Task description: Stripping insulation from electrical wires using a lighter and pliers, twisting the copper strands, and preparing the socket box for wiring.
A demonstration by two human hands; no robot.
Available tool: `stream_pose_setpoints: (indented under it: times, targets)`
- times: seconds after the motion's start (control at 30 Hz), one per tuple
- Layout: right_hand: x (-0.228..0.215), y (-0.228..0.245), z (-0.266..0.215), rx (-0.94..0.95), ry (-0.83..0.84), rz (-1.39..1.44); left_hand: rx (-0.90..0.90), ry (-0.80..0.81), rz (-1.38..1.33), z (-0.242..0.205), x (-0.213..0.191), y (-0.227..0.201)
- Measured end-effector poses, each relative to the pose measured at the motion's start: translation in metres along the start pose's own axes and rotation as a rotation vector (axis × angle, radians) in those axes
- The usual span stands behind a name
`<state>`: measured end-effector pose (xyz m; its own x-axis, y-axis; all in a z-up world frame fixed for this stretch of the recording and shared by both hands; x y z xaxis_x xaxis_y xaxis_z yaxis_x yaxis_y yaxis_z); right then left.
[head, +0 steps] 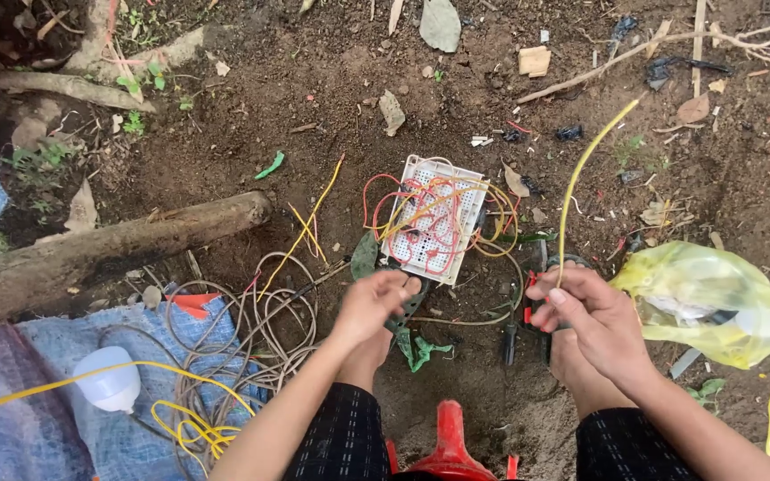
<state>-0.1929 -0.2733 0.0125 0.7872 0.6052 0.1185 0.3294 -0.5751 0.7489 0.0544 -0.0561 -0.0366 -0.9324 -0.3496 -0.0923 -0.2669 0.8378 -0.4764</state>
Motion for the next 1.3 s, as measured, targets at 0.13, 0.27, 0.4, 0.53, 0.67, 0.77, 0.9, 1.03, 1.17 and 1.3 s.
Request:
stream_pose_setpoints:
  times: [0.13, 0.27, 0.4, 0.53, 0.67, 0.77, 0.9, 1.03, 1.17, 1.3]
  targets:
    - [0.004, 0.002, -0.002, -0.018, 0.032, -0.075, 0.134, -0.166, 0.104, 0.008, -0.030, -0.005]
    - [0.004, 0.006, -0.002, -0.062, 0.052, -0.132, 0.349, -0.275, 0.525, 0.005, -0.024, -0.022]
    - [0.004, 0.008, -0.001, -0.061, 0.068, -0.166, 0.692, -0.231, 0.593, -0.036, 0.007, -0.070]
    - [0.042, -0.007, -0.011, 0.036, 0.405, -0.624, 1.211, -0.122, 0.991, -0.120, 0.061, -0.142]
    - [0.105, 0.018, -0.039, -0.366, 0.738, -1.084, 0.891, 0.241, 0.883, -0.123, 0.086, -0.115]
    - [0.126, -0.010, -0.058, -0.261, 0.893, -0.931, 0.502, 0.502, 0.848, -0.109, 0.080, -0.076]
    - [0.117, -0.013, -0.027, -0.121, 0.900, -1.088, 0.464, 0.331, 0.991, -0.110, 0.012, -0.051]
    - [0.124, -0.007, 0.019, -0.528, 0.655, -1.276, 0.323, 0.075, 0.765, -0.098, -0.049, -0.051]
    - [0.157, -0.017, 0.041, -0.871, 0.551, -1.463, 0.487, -0.051, 0.527, -0.103, -0.057, -0.111]
    - [0.168, -0.048, 0.042, -1.138, 0.496, -1.536, 0.750, -0.026, 0.467, -0.086, -0.049, -0.134]
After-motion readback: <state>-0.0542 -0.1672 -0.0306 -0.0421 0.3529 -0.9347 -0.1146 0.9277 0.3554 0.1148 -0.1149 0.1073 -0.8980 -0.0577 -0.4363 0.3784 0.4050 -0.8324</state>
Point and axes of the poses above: each hand's wrist, its own z-axis towards the middle knuckle, its own x-axis out of the palm, y = z × x, the point moved 8 cm from there along z, towards the middle knuckle, and after that the axes turned 2 degrees about z, right-handed, at the moved point
